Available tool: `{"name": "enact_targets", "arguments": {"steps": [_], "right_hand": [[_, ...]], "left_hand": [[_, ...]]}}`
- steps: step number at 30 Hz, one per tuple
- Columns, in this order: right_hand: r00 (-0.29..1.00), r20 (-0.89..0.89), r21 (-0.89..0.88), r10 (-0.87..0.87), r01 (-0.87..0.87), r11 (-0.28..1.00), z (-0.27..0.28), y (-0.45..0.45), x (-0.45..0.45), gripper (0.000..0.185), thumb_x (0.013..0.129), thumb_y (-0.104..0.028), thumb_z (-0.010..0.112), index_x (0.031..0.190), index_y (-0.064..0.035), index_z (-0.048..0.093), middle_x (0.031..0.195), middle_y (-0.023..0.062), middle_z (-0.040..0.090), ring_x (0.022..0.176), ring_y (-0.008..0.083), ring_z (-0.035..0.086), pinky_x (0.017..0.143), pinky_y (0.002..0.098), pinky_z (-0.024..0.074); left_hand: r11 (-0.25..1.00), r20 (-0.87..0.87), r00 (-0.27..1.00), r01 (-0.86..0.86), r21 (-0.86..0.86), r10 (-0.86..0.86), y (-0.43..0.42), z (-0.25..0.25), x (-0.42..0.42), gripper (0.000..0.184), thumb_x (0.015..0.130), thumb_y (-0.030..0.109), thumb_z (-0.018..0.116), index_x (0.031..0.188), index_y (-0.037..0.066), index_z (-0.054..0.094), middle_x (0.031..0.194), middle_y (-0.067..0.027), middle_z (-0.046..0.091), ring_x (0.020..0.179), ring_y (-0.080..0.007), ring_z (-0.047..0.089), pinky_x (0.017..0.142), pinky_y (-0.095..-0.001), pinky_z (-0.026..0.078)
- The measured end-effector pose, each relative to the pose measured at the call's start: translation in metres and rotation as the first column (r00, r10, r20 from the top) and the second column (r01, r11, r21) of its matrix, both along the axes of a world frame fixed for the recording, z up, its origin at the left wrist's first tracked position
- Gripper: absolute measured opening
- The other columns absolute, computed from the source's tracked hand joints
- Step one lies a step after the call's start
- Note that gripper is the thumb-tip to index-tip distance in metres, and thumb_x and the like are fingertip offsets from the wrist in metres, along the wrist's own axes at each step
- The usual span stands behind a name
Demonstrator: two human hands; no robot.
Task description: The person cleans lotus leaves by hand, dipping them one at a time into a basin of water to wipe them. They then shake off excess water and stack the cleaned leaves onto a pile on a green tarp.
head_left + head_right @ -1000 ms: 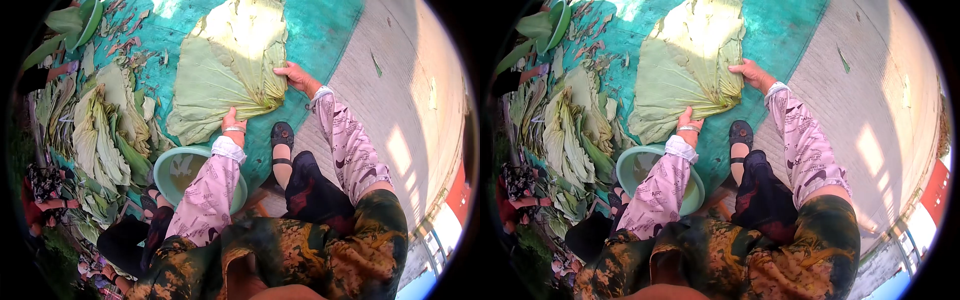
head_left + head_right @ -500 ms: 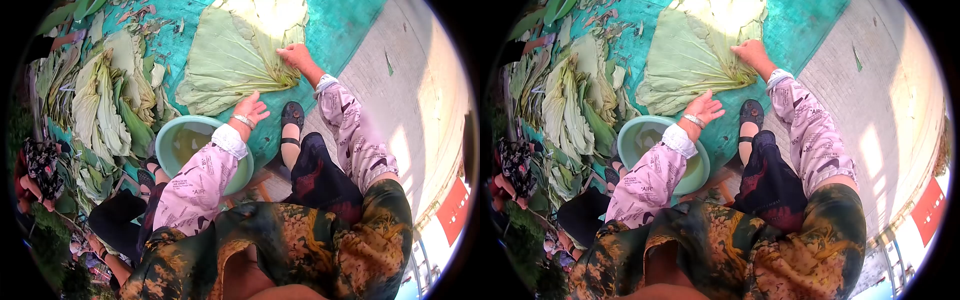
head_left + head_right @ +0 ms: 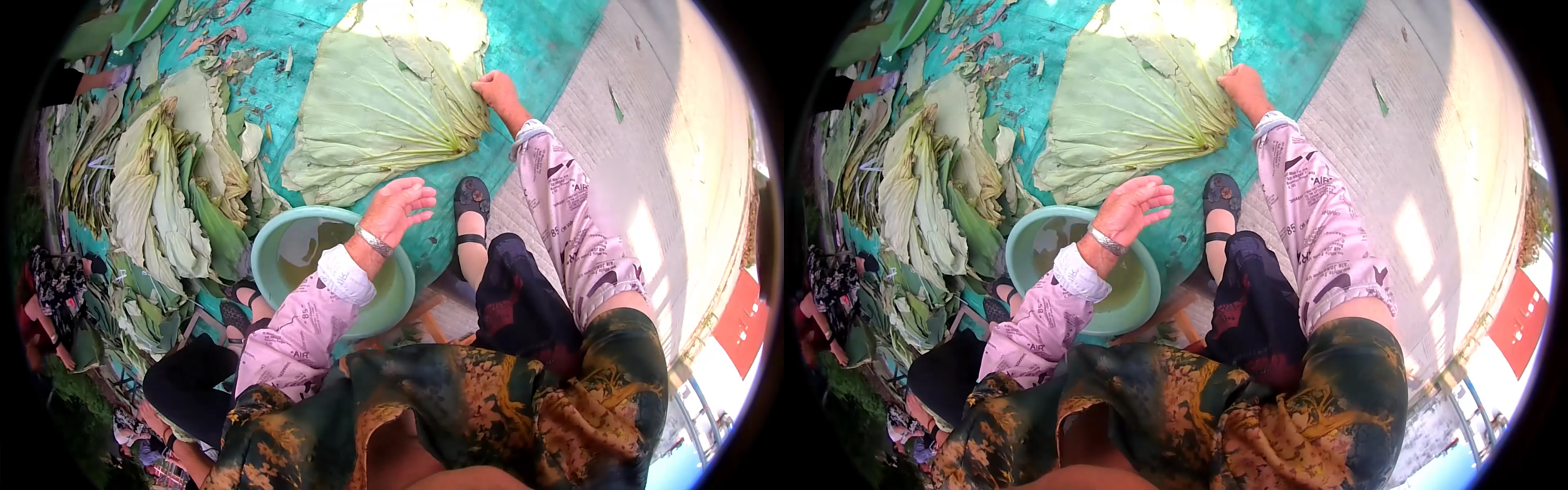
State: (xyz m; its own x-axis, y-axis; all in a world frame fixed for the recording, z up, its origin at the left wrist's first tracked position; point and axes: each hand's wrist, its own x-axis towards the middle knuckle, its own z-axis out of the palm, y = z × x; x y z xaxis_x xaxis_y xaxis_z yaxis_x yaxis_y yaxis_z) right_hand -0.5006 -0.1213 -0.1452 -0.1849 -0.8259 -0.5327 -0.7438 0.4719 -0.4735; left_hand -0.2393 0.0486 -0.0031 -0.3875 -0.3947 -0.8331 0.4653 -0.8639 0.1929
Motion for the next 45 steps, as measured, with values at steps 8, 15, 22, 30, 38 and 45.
{"name": "enact_targets", "arguments": {"steps": [8,15,22,30,38,45], "right_hand": [[0.965,-0.174,-0.16,0.196,-0.224,0.961,0.001,-0.007,-0.01,0.027,0.072,-0.031,0.062,0.08,-0.0068,0.055,0.081,0.0132,0.061,0.078,0.0298,0.058,0.07,0.0388,0.0447],[0.916,-0.189,-0.255,0.354,-0.393,0.883,-0.004,0.012,-0.033,0.045,0.077,-0.028,0.06,0.108,0.0034,0.052,0.103,0.02,0.058,0.096,0.031,0.055,0.083,0.0364,0.0426],[0.952,0.222,-0.072,0.212,-0.201,0.977,0.046,0.099,-0.06,0.039,0.075,-0.02,0.063,0.105,0.0034,0.054,0.096,0.0151,0.06,0.076,0.0206,0.061,0.06,0.0294,0.0504],[0.897,0.441,-0.046,0.033,-0.015,0.999,0.219,0.139,-0.074,0.035,0.079,-0.021,0.059,0.106,0.001,0.054,0.093,0.0105,0.06,0.072,0.018,0.061,0.054,0.0272,0.0483],[0.867,0.425,-0.277,0.26,-0.149,0.949,0.37,0.156,-0.058,0.033,0.083,-0.023,0.057,0.108,-0.0028,0.054,0.092,0.007,0.062,0.076,0.0134,0.06,0.061,0.0231,0.0457],[0.758,0.258,-0.403,0.599,-0.479,0.78,0.464,0.192,0.025,0.03,0.083,-0.023,0.056,0.107,-0.0052,0.055,0.09,0.0019,0.06,0.076,0.0094,0.056,0.064,0.0221,0.0419]], "left_hand": [[0.958,0.388,0.903,0.254,-0.133,-0.185,0.046,0.084,0.086,0.028,0.083,0.016,0.056,0.107,0.002,0.05,0.096,-0.0092,0.059,0.086,-0.0153,0.057,0.077,-0.0276,0.046],[0.85,0.724,0.684,0.434,-0.3,-0.094,0.137,0.184,0.117,0.027,0.081,0.013,0.055,0.104,0.0,0.049,0.09,-0.0063,0.058,0.086,-0.0126,0.054,0.077,-0.0262,0.044],[0.907,0.772,0.631,0.284,-0.312,0.068,0.26,0.199,0.091,0.026,0.081,0.014,0.056,0.102,0.001,0.051,0.087,-0.0053,0.058,0.082,-0.0109,0.054,0.072,-0.0256,0.045],[0.825,0.64,0.703,0.137,-0.548,0.309,0.284,0.219,0.099,0.023,0.082,0.011,0.056,0.101,-0.002,0.051,0.085,-0.0046,0.058,0.079,-0.01,0.054,0.072,-0.0222,0.044],[0.691,0.575,0.679,0.136,-0.71,0.457,0.291,0.238,0.126,0.024,0.083,0.01,0.055,0.103,-0.003,0.051,0.087,-0.0074,0.06,0.08,-0.0119,0.057,0.072,-0.0234,0.046],[0.581,0.541,0.592,0.145,-0.801,0.597,0.304,0.269,0.166,0.022,0.086,0.012,0.053,0.104,0.0,0.053,0.088,-0.0065,0.061,0.077,-0.012,0.058,0.07,-0.0238,0.046]]}}
